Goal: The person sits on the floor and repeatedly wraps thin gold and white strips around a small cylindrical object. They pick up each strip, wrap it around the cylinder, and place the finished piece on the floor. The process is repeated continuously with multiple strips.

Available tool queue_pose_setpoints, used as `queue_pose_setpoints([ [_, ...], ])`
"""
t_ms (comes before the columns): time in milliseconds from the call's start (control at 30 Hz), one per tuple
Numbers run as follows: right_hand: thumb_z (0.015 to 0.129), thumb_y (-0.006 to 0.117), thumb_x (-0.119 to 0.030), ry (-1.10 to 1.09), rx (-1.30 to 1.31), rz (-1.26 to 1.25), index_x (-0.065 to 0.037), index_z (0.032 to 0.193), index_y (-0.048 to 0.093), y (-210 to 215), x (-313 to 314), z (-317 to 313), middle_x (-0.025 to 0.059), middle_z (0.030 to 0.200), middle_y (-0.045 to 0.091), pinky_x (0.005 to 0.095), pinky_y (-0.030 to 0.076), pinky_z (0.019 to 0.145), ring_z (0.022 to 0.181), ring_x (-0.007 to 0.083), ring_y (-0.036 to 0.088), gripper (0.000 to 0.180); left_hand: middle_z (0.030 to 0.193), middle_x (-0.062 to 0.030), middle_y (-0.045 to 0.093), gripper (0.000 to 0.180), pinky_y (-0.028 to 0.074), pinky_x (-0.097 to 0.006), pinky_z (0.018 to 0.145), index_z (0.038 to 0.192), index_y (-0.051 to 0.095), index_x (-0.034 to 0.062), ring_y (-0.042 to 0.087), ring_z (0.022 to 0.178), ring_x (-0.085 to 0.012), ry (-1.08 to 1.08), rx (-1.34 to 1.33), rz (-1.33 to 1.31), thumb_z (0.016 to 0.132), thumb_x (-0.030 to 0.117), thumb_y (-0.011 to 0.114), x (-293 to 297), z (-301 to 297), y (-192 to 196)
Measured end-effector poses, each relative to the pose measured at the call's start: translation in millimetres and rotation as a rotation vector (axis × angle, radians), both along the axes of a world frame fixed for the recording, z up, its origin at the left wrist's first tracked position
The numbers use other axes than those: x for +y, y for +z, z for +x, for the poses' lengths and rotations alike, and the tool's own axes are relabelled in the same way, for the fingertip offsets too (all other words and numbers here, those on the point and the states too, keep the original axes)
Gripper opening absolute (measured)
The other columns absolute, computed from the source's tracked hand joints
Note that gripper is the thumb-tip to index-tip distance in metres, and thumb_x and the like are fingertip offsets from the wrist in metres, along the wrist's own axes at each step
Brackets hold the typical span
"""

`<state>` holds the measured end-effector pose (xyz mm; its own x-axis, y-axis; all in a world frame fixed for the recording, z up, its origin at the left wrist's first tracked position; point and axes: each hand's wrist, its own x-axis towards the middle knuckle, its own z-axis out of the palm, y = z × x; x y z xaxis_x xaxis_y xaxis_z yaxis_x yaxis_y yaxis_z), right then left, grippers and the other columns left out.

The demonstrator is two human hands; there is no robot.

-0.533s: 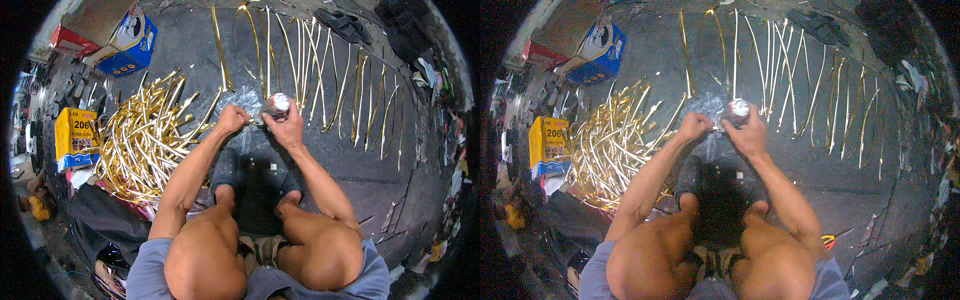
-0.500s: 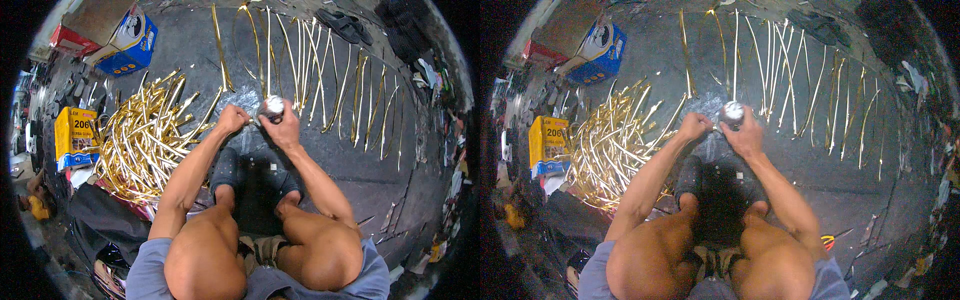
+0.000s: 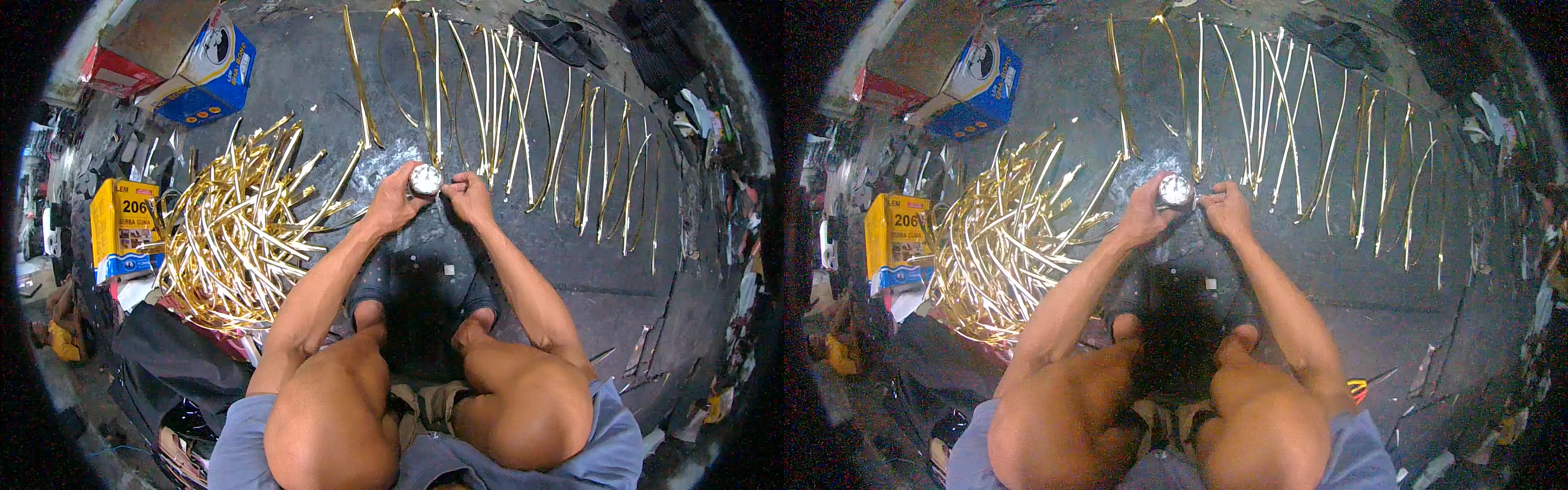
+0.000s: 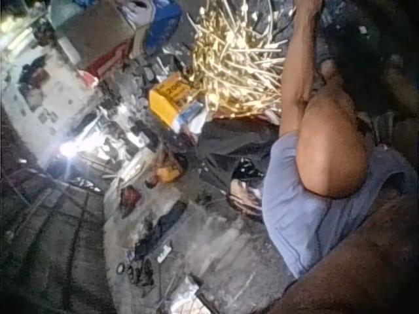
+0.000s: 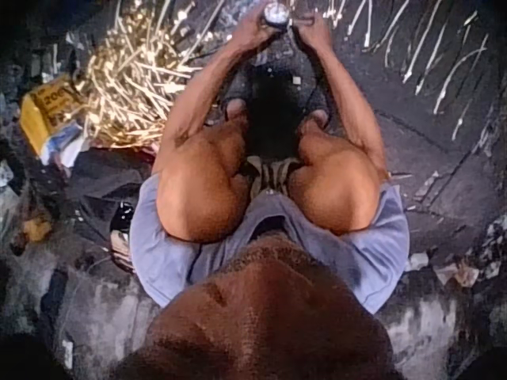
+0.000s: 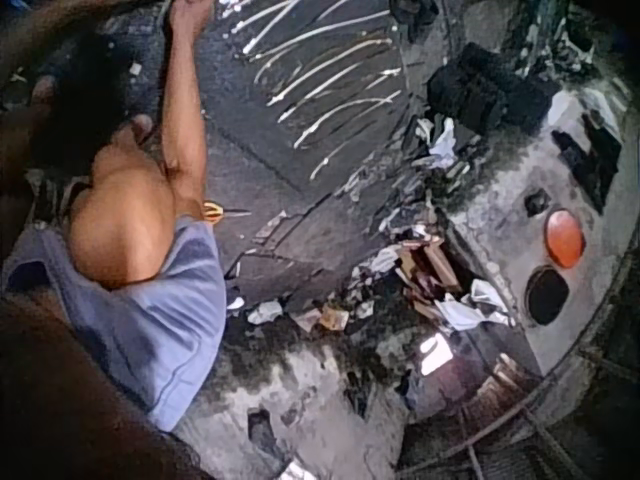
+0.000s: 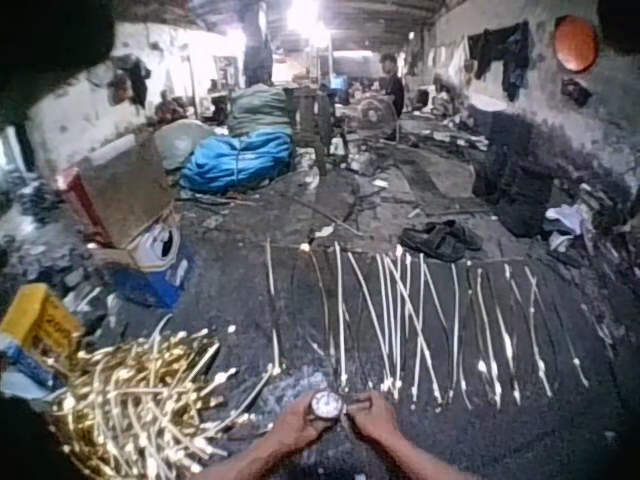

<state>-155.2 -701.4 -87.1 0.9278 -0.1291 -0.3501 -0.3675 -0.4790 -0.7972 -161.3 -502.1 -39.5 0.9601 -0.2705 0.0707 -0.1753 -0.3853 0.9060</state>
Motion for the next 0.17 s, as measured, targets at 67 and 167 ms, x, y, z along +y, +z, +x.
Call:
queue_pose_setpoints([
  [67, 0.079, 0.079, -0.013, -0.004, 0.074, -0.018, -0.002, 0.115, 0.063, -27.3, -6.0, 16.2, 0.014, 0.098, 0.074, 0.0401, 0.055, 0.083, 0.09, 0.0285, 0.071, 0.04, 0.112, -0.0184, 0.069, 0.055, 0.053, -0.042, 0.091, 0.124, 0.058, 0.0041, 0.068, 0.11, -0.0348, -0.005, -0.029, 0.002, 0.075, 0.006, 0.084, -5.2, 3.3, -2.0],
  [167, 0.081, 0.08, -0.019, -0.186, 0.237, 0.206, -0.008, 0.111, 0.068, -25.8, 8.9, 23.4, 0.0116, 0.095, 0.076, 0.0407, 0.055, 0.082, 0.086, 0.0272, 0.073, 0.034, 0.115, -0.0194, 0.07, 0.06, 0.052, -0.04, 0.097, 0.13, 0.055, 0.0069, 0.068, 0.112, -0.0329, -0.004, 0.008, 0.036, 0.075, 0.005, 0.081, 4.2, 0.8, -4.5],
])
